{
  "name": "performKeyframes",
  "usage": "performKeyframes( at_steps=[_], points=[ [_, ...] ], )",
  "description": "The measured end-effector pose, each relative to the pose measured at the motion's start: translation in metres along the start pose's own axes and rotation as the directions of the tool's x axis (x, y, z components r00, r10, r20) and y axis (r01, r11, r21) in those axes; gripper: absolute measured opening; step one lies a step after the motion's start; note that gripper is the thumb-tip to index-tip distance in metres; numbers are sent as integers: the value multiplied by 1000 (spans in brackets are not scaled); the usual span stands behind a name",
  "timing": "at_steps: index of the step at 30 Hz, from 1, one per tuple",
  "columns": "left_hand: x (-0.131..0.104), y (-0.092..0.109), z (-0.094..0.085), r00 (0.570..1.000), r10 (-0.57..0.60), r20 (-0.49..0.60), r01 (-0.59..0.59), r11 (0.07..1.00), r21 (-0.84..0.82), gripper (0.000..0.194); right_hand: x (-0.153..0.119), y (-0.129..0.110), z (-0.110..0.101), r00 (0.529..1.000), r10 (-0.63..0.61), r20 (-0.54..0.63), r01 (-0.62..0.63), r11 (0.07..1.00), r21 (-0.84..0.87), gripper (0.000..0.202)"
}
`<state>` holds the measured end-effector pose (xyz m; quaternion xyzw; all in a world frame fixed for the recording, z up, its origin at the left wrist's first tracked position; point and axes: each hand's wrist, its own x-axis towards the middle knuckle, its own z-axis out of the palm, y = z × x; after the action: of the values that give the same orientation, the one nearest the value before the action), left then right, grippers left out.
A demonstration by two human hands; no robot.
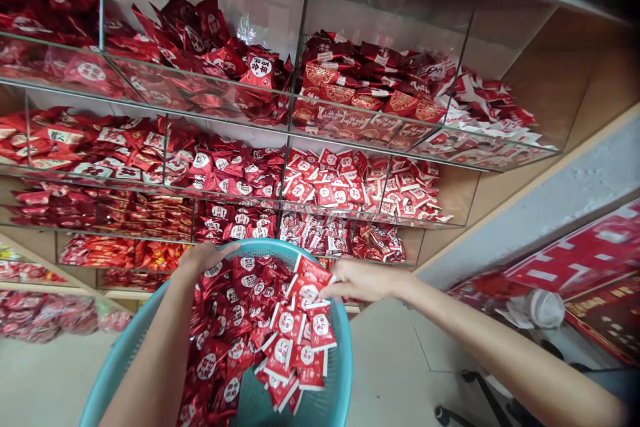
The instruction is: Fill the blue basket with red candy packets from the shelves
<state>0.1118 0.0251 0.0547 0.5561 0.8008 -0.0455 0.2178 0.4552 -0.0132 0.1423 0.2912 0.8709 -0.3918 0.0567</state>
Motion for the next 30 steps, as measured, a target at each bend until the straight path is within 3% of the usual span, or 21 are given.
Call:
performKeyframes(
  at_steps=[5, 13, 19, 30],
  points=[
    [1, -1, 3, 1000, 11, -20, -11, 1000, 9, 104, -3, 11, 26, 958, 112, 262, -159, 973, 165, 56],
    [4, -4, 6, 999, 27, -33, -28, 1000, -14, 104, 1, 15, 39, 832, 113, 543, -352, 864, 359, 52],
    [8, -6, 8, 999, 34, -18, -34, 999, 20, 104, 7, 24, 54, 784, 104, 612, -459, 761, 458, 53],
    [13, -8, 10, 999, 30, -13, -29, 999, 22, 111, 10, 25, 62, 799, 228, 556, -538, 683, 494, 48]
  ],
)
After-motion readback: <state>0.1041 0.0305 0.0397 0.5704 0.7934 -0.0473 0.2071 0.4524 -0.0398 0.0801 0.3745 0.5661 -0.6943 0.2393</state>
